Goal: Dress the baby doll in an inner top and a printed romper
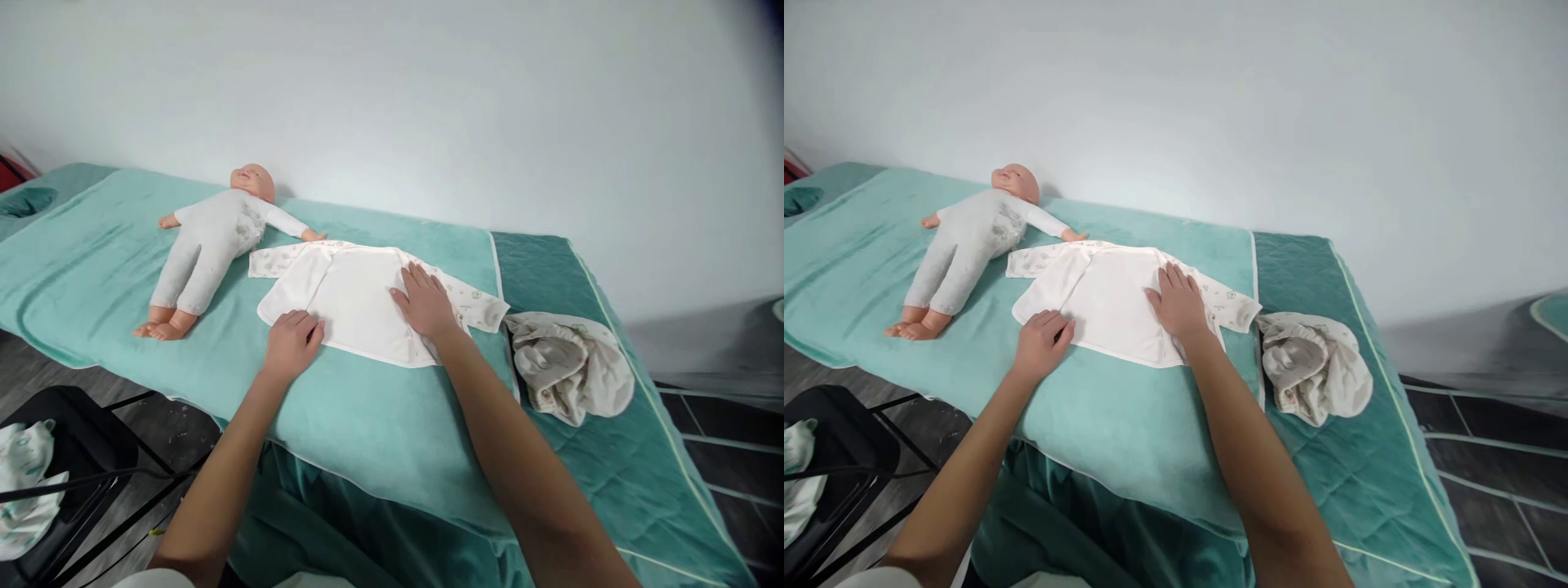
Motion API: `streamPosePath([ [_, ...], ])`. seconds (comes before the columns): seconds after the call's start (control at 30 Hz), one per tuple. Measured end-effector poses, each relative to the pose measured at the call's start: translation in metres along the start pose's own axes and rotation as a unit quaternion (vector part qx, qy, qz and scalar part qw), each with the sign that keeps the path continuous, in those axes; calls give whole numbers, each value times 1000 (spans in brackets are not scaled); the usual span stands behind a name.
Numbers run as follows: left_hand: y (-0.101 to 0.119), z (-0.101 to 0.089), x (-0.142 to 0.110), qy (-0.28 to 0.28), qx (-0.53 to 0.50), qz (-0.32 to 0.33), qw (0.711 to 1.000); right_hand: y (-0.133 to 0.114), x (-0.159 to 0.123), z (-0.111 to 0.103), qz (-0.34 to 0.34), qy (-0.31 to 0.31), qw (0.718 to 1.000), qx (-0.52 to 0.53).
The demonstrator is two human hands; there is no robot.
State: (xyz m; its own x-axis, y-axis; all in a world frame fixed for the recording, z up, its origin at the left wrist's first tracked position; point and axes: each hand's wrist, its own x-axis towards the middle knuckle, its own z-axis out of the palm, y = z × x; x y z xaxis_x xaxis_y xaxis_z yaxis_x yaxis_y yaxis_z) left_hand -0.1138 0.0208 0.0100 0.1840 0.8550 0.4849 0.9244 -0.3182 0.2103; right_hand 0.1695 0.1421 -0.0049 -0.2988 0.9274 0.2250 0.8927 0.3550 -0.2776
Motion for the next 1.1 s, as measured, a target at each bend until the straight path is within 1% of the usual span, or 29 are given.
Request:
streamPosePath([
  [0.27, 0, 0, -1, 5, 1, 1, 1000, -8, -5, -6, 12, -22, 1000, -5],
  [0.53, 0, -1, 0, 3, -14, -2, 1000, -14, -13, -5, 6, -16, 1000, -11],
  [0.87, -1, -1, -1, 0, -12, -5, 1000, -27, -26, -9, 41, -39, 997, -55],
  [1.1, -2, -1, -1, 6, -7, 1, 1000, -33, -34, -10, 46, -48, 996, -58],
])
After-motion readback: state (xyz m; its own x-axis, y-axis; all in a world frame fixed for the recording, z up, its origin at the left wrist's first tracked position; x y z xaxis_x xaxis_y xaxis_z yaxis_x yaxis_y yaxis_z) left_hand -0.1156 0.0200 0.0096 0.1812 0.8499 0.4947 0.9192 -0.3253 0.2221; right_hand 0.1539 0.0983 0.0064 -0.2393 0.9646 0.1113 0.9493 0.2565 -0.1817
